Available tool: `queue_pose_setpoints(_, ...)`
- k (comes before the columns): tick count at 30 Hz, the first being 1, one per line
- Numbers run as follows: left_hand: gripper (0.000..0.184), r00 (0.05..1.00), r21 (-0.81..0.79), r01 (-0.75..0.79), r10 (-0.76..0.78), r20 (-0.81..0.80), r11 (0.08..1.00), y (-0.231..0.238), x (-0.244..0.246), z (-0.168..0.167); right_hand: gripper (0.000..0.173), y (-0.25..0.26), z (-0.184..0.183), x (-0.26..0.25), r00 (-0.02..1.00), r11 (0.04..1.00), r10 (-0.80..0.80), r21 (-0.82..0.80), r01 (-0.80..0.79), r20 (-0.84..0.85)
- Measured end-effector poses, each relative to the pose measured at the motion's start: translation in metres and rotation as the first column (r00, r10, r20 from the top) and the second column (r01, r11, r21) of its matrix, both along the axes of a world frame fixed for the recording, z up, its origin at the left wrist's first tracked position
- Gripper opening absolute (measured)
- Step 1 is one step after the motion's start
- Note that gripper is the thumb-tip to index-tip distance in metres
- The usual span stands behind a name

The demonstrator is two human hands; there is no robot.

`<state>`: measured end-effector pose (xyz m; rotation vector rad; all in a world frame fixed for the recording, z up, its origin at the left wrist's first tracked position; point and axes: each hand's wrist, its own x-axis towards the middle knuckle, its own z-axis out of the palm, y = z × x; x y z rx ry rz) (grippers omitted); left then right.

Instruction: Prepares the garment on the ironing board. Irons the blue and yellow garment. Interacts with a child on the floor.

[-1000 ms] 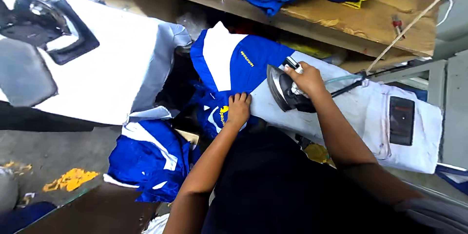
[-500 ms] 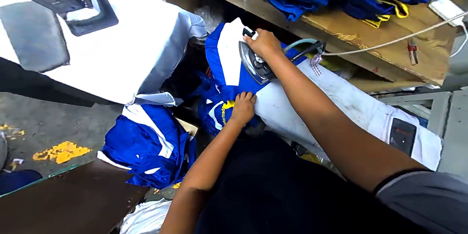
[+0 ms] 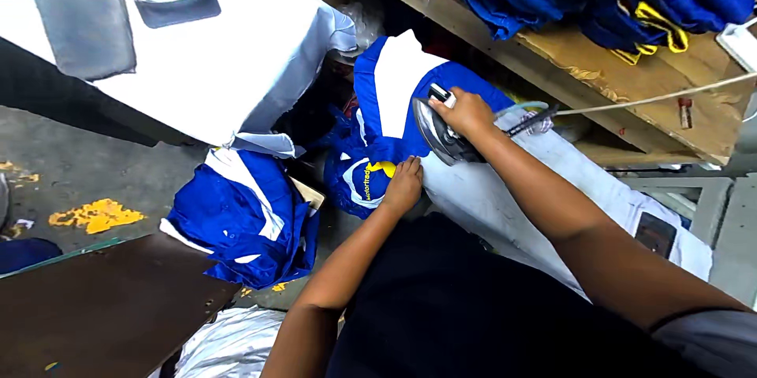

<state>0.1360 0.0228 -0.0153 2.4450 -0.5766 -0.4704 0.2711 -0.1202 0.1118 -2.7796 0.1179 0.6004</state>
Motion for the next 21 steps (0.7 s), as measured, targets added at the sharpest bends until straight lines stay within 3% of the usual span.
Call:
queue_pose_setpoints(6, 0.028, 1.000, -0.049, -0.003, 0.004, 0.018, 0.999, 0.005, -0.008, 0.007, 0.066, 0.052, 0.005, 0.034, 0.996, 0.995, 0.086, 0.047, -0.087, 0.015)
queue_pose_setpoints(10, 0.027, 0.997, -0.128, -0.059, 0.066, 0.049, 0.990, 0.022, -0.027, 0.021, 0.064, 0.031, 0.004, 0.015, 0.964, 0.964, 0.264, 0.043, -0.263, -0.025)
queue_pose_setpoints(13, 0.026, 0.968, -0.187, -0.249, 0.248, -0.028, 0.950, 0.054, -0.050, 0.023, 0.064, -0.008, 0.000, -0.007, 0.945, 0.947, 0.322, 0.021, -0.321, -0.060)
queue_pose_setpoints(17, 0.029, 0.784, -0.146, -0.604, 0.551, -0.286, 0.784, 0.106, -0.066, 0.023, 0.061, -0.033, -0.003, -0.018, 0.966, 0.967, 0.255, -0.002, -0.255, -0.052)
queue_pose_setpoints(21, 0.031, 0.588, -0.098, -0.790, 0.703, -0.400, 0.605, 0.136, -0.039, 0.026, 0.064, 0.009, 0.001, -0.004, 0.996, 0.997, 0.080, 0.013, -0.079, -0.041)
